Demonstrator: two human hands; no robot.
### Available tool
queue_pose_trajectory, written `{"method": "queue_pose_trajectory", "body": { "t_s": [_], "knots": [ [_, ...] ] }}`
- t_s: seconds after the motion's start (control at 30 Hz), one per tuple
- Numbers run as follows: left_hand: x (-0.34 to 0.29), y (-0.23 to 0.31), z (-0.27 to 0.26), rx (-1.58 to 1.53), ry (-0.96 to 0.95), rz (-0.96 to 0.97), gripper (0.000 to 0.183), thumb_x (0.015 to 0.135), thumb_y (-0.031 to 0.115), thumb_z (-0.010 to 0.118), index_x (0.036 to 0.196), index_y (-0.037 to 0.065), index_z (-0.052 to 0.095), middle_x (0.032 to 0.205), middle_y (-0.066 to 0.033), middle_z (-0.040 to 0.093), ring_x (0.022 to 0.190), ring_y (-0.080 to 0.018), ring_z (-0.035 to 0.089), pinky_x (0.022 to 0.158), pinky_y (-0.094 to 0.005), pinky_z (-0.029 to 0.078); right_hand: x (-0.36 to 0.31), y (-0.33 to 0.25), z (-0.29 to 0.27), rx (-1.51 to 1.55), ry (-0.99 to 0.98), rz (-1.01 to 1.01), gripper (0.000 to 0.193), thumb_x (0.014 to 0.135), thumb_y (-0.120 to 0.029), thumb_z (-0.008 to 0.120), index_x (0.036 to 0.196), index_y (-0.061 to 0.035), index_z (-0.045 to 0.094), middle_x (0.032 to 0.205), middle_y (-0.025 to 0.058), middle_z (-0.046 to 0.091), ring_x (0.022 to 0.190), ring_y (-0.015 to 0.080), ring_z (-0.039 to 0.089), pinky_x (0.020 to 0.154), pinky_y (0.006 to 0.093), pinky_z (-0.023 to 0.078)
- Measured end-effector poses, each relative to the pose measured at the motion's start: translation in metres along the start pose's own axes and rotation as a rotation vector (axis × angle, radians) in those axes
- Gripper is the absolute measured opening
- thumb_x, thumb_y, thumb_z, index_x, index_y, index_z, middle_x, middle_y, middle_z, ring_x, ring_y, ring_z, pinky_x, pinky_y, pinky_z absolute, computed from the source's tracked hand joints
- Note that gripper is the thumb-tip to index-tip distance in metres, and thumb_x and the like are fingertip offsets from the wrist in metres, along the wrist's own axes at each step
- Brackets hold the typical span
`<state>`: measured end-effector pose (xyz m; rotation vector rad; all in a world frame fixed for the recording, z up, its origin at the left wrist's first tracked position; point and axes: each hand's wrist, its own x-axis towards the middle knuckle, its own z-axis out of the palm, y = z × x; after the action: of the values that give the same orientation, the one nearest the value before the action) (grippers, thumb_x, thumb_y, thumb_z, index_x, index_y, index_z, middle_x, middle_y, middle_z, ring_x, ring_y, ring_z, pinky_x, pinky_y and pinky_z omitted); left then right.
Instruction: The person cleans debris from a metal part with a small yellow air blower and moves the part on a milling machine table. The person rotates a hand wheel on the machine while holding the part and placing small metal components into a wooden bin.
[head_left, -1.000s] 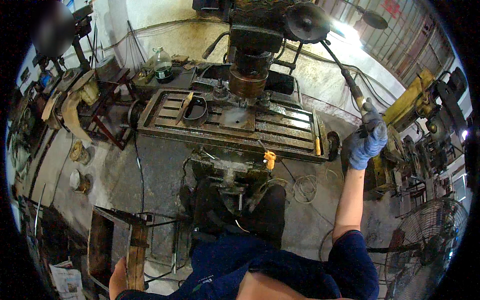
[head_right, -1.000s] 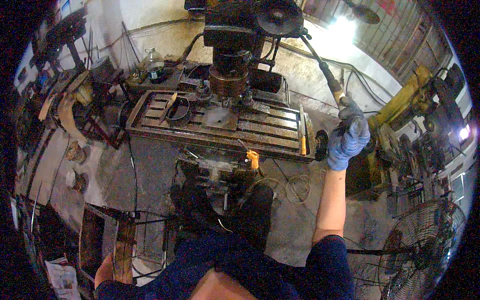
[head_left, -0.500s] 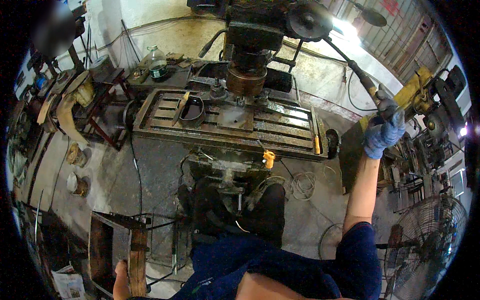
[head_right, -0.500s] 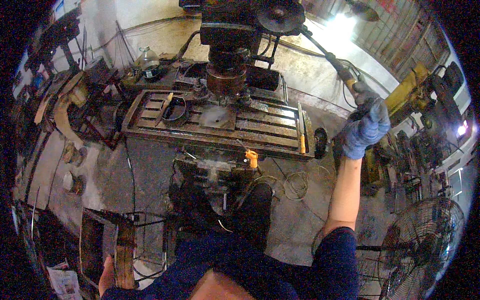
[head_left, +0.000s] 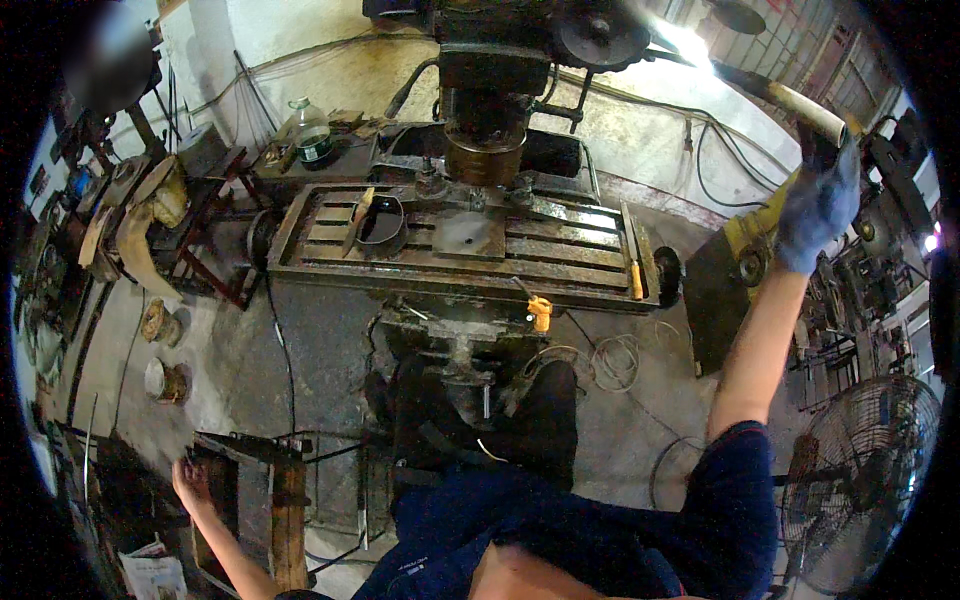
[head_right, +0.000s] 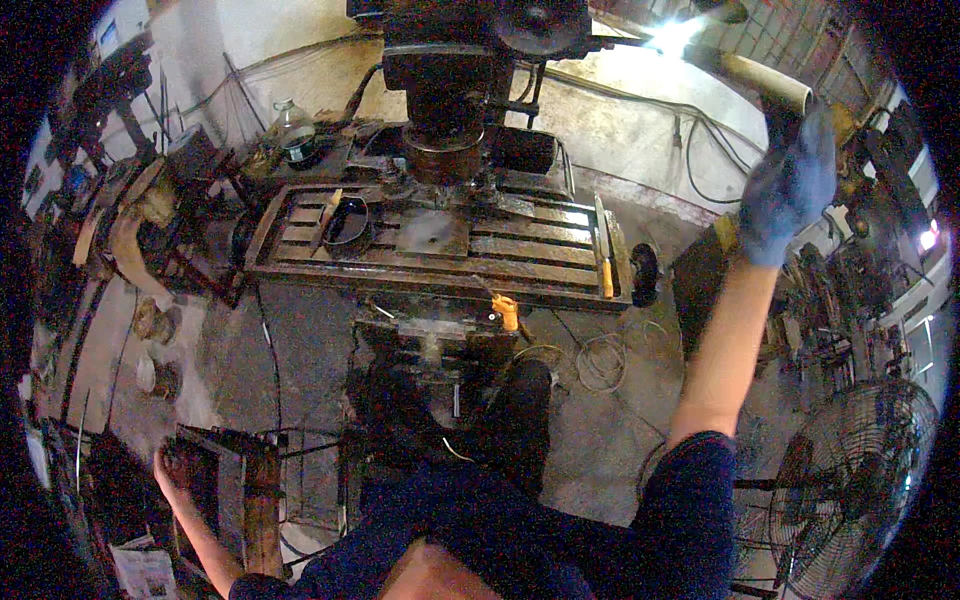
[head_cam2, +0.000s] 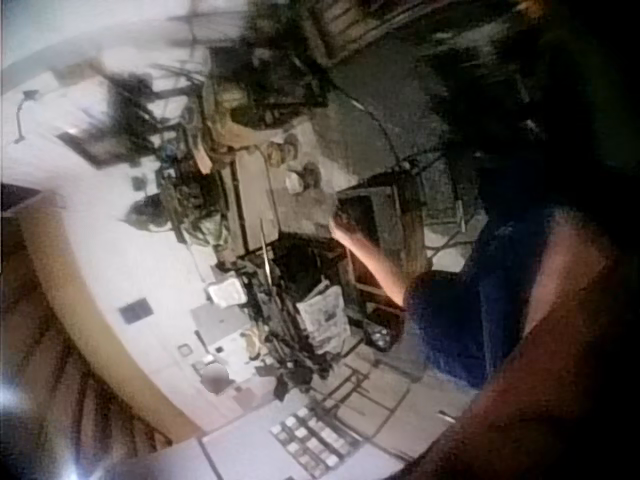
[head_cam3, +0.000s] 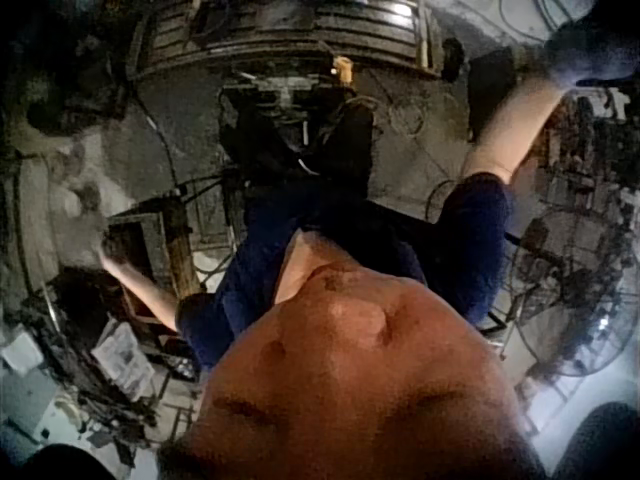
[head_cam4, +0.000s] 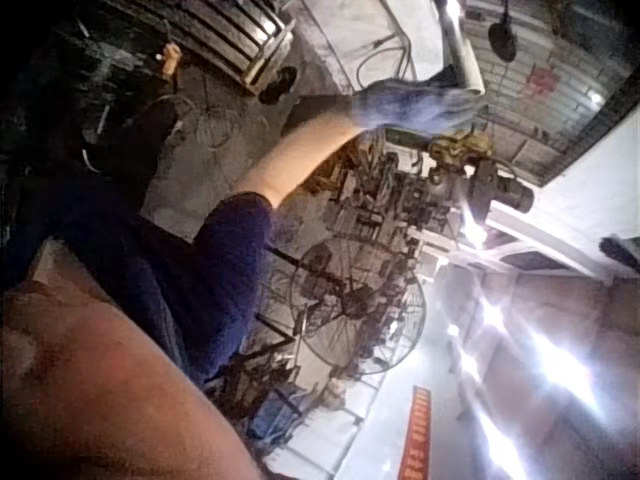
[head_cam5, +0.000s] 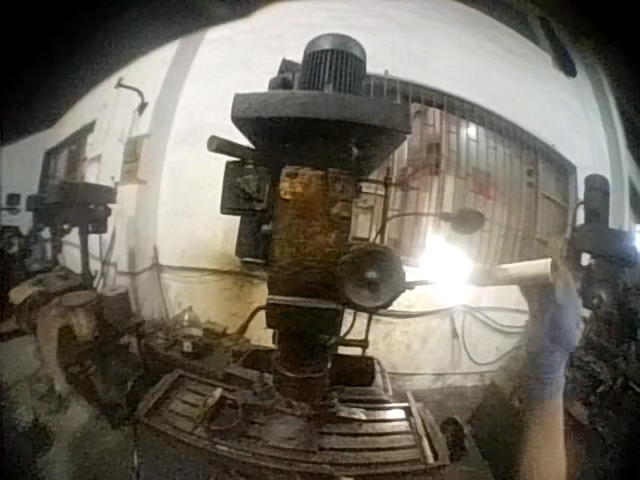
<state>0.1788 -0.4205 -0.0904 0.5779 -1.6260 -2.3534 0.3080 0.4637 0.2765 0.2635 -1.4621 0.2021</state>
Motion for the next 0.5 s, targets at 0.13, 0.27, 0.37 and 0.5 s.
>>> {"method": "queue_pose_trajectory", "body": {
  "t_s": [0.13, 0.27, 0.37, 0.5],
  "knots": [
    [0.002, -0.003, 0.091, -0.167, -0.021, -0.102, 0.043, 0.086, 0.025, 0.053, 0.124, 0.007, 0.046, 0.119, -0.0107, 0.048, 0.108, -0.0250, 0.048, 0.094, -0.0425, 0.039, -0.139, -0.022, -0.033, 0.139, -0.271, 0.713, 0.030, 0.085, -0.022, 0.053, 0.100, 0.0040, 0.057, 0.090, 0.0100, 0.058, 0.085, 0.0191, 0.055, 0.079, 0.0330, 0.044],
    [-0.031, -0.002, 0.210, -0.203, -0.330, -0.116, 0.040, 0.086, 0.021, 0.051, 0.122, 0.004, 0.046, 0.102, -0.0117, 0.058, 0.089, -0.0263, 0.057, 0.090, -0.0428, 0.042, -0.318, -0.068, -0.026, 0.148, -0.748, 1.359, 0.027, 0.077, -0.026, 0.067, 0.093, -0.0031, 0.066, 0.072, -0.0030, 0.056, 0.064, 0.0091, 0.049, 0.063, 0.0219, 0.042],
    [-0.048, -0.016, 0.258, -0.351, -0.483, -0.112, 0.037, 0.085, 0.020, 0.052, 0.117, 0.002, 0.048, 0.093, -0.0123, 0.058, 0.080, -0.0263, 0.058, 0.086, -0.0453, 0.045, -0.412, -0.075, -0.012, 0.325, -0.788, 1.864, 0.034, 0.079, -0.025, 0.066, 0.104, -0.0028, 0.061, 0.094, 0.0013, 0.062, 0.078, 0.0114, 0.056, 0.070, 0.0230, 0.044],
    [-0.067, -0.032, 0.309, -0.505, -0.571, -0.173, 0.029, 0.085, 0.017, 0.053, 0.110, 0.002, 0.050, 0.091, -0.0123, 0.058, 0.081, -0.0264, 0.058, 0.084, -0.0453, 0.046, -0.467, -0.076, 0.015, 0.444, -0.755, 1.911, 0.033, 0.074, -0.025, 0.070, 0.100, -0.0066, 0.061, 0.086, -0.0016, 0.059, 0.075, 0.0108, 0.053, 0.070, 0.0257, 0.041]
  ]
}}
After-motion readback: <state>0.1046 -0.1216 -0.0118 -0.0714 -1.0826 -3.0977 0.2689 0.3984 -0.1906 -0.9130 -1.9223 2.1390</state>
